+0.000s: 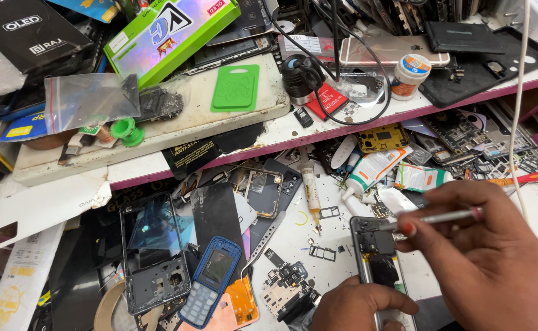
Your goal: The person unscrews several small components inside a disassembled mobile phone with a screwdriver and applies adhesive from a small tube to the edges of the device's internal frame.
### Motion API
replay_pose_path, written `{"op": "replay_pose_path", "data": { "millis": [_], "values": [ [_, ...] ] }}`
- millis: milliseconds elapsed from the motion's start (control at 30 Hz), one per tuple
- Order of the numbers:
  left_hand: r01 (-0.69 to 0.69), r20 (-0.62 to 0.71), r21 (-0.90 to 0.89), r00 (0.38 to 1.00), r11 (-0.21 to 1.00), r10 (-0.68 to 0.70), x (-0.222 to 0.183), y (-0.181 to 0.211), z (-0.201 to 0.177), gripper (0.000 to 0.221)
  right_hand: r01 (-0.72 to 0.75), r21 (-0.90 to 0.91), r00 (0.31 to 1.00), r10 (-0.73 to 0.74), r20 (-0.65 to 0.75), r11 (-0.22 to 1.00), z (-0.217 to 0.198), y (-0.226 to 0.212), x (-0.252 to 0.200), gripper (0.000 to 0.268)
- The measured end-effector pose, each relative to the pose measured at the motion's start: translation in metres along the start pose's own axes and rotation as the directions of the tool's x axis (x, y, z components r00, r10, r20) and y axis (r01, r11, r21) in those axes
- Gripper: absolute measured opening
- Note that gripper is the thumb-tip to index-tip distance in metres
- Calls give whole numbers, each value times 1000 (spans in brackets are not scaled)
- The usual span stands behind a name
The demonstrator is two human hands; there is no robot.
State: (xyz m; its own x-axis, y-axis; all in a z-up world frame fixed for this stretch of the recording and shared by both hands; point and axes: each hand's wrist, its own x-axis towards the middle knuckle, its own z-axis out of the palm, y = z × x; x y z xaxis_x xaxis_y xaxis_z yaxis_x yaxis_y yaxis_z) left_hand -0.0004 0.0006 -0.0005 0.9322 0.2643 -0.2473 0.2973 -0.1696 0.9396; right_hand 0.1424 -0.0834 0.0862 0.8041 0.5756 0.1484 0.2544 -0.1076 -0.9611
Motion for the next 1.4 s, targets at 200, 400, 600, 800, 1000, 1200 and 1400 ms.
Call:
{"op": "replay_pose_path", "data": {
  "millis": [200, 400, 600, 800, 1000, 1200, 1400],
  "values": [
    [38, -19, 8, 999, 999, -38, -1, -4, 5, 35, 58, 66, 997, -61, 45, 996, 1, -3, 0, 45],
    [-3, 84, -9, 996, 1000, 4, 4, -7, 8, 28, 120, -79, 986, -128, -105, 990, 5, 4, -4, 47],
    [24, -115, -10, 993, 1000, -25, -4, 12, -4, 28, -169, -102, 985, 171, 11, 980, -16, 20, 5, 36],
    [44, -413, -152, 905, 987, -104, -6, 37, -16, 38, -8, 324, 1000, -1, 28, 946, -15, 18, 9, 22],
    [-573, -757, -413, 648, 708, 83, -10, 45, -33, 96, 4, -259, 966, 62, 249, 966, 2, 21, 13, 29],
    [-557, -821, -471, 560, 684, -109, -15, 51, -45, 121, 219, -383, 918, -57, 393, 897, 13, 36, 6, 36],
    [-713, -798, -532, 603, 458, 12, -16, 66, -43, 92, 136, -488, 938, 47, 344, 862, 30, 29, 8, 64]
  ]
}}
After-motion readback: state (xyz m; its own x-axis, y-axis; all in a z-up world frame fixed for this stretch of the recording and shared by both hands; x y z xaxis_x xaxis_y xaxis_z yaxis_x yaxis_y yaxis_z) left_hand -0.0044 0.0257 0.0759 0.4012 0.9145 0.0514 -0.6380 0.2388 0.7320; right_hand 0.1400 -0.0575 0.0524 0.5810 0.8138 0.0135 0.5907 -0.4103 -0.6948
